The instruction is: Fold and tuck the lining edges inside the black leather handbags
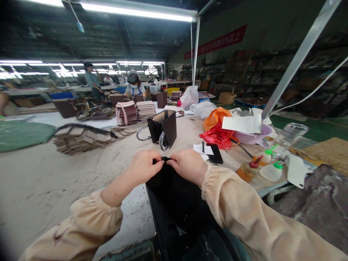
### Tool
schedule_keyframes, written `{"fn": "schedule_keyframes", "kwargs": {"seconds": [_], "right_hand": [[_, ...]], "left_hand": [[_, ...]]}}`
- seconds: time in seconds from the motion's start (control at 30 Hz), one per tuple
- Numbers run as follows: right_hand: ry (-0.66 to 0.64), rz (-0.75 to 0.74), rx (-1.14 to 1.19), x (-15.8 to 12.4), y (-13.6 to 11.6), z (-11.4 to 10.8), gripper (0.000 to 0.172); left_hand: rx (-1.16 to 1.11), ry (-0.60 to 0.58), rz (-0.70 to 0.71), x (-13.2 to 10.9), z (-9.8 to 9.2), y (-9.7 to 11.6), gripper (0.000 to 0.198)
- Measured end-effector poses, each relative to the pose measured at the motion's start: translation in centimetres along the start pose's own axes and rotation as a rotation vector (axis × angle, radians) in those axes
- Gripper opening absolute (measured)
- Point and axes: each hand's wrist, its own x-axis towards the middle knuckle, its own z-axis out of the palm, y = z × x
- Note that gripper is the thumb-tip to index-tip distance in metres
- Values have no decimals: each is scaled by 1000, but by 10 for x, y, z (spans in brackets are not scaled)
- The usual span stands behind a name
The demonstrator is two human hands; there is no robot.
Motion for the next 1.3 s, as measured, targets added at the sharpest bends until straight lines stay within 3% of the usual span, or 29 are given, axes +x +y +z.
{"fn": "schedule_keyframes", "kwargs": {"seconds": [0.23,0.37,0.47,0.67,0.87,1.17,1.3], "right_hand": [[40,23,-119,1,-2,1,35],[59,33,-129,0,-3,3,33],[60,47,-122,1,-3,4,35],[14,75,-114,2,-6,-2,36],[-97,82,-68,-5,-12,-12,35],[-12,144,-53,-18,-17,-5,37],[16,163,-26,-20,-13,-3,37]], "left_hand": [[-172,-25,-24,-4,0,-4,9],[-303,-45,-91,-17,-5,-9,46],[-303,-135,-126,-26,-12,-8,57],[-244,-266,-183,-30,-23,-10,52],[-293,-341,-75,-28,-36,-21,47],[-116,-95,-169,-49,-30,-9,48],[14,-25,-112,-54,-31,0,36]]}}
